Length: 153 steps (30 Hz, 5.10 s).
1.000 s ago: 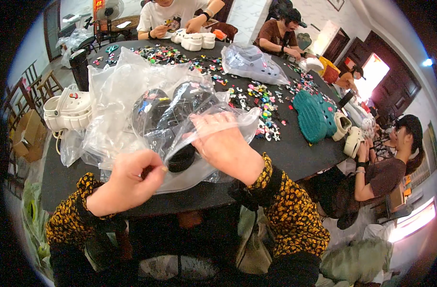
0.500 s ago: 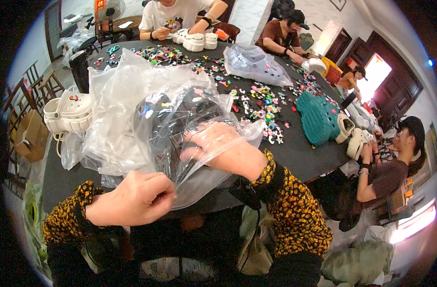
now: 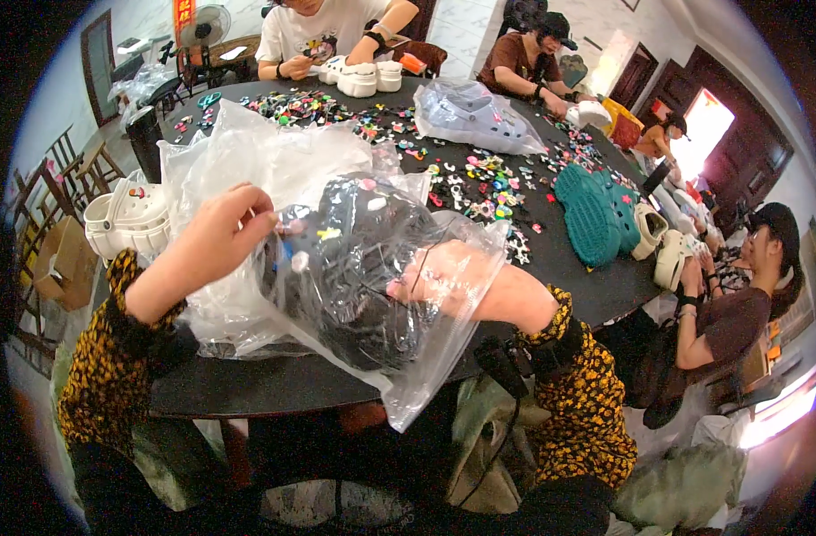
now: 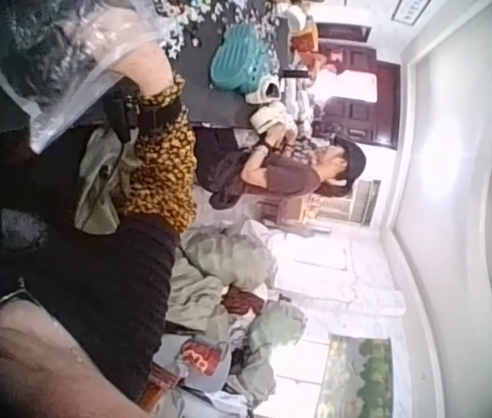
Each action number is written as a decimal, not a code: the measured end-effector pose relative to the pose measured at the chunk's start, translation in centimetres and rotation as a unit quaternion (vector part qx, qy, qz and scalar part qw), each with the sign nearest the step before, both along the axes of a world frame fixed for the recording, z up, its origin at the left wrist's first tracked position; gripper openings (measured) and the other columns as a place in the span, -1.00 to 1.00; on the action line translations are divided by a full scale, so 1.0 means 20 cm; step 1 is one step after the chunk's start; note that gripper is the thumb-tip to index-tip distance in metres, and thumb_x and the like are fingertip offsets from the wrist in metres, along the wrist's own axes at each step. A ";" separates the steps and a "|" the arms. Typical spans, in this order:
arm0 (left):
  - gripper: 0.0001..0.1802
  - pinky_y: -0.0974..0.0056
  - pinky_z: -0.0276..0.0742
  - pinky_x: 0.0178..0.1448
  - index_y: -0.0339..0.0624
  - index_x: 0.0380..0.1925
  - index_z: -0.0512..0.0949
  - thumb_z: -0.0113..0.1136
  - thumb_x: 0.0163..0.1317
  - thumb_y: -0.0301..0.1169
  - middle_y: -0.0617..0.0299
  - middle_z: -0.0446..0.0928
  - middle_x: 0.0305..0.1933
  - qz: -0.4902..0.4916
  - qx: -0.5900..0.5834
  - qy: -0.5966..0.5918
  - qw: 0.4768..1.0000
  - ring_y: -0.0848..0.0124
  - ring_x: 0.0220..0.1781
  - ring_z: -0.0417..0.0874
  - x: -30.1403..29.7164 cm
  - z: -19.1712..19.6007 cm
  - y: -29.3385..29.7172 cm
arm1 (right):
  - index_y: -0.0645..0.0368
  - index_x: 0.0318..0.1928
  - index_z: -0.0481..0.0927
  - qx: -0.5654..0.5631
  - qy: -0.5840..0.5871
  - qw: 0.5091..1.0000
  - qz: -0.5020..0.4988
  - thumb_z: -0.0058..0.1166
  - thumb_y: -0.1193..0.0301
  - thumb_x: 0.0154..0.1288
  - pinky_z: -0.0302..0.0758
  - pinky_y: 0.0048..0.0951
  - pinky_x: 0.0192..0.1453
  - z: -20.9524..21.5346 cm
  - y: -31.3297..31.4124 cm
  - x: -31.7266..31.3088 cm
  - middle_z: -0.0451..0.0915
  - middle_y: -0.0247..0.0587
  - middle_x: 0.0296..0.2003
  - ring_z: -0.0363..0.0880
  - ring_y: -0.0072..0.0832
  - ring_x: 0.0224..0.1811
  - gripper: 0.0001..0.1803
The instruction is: Attaching decorative charms and pins to the holes of clogs.
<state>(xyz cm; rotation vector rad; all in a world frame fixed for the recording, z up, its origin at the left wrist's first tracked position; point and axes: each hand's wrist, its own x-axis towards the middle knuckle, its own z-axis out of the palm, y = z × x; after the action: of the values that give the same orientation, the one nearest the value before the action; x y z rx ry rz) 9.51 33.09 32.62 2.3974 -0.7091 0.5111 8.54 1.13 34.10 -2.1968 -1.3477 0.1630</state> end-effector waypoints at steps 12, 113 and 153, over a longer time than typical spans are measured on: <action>-0.43 0.16 0.47 -0.12 -0.47 -0.26 0.54 -0.09 0.39 -0.04 -0.08 0.59 -0.36 0.046 0.057 0.259 0.963 0.20 -0.31 0.58 0.31 -0.22 0.02 | 0.25 -0.30 0.50 -0.126 -0.146 0.969 -0.155 0.32 0.01 0.02 0.47 -0.15 -0.25 -0.07 -0.10 0.00 0.53 -0.05 -0.41 0.57 -0.03 -0.31 -0.46; -0.82 0.41 0.43 -0.22 -0.32 -0.27 0.56 0.09 0.31 -0.40 0.37 0.54 -0.40 0.054 -0.014 0.106 0.993 0.58 -0.32 0.48 0.15 0.17 0.39 | 0.34 -0.42 0.52 -0.068 -0.087 0.852 -0.512 0.09 0.29 0.10 0.44 -0.10 -0.23 -0.14 -0.64 -0.23 0.55 0.17 -0.45 0.54 0.06 -0.34 -0.71; -0.87 0.46 0.42 -0.07 -0.32 -0.22 0.54 0.03 0.27 -0.58 0.32 0.59 -0.28 -0.008 -0.272 -0.005 0.962 0.58 -0.21 0.54 0.43 0.39 0.28 | 0.34 -0.47 0.49 -0.011 -0.078 0.843 -0.532 0.13 0.35 0.08 0.41 -0.16 -0.33 -0.13 -0.62 -0.25 0.51 0.14 -0.55 0.54 0.01 -0.44 -0.75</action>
<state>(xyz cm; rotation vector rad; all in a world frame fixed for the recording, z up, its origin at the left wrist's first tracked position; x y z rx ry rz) 18.02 38.71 40.43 1.8738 -0.5082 0.6197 3.54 -11.17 31.46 -2.6711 -0.0232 -0.4251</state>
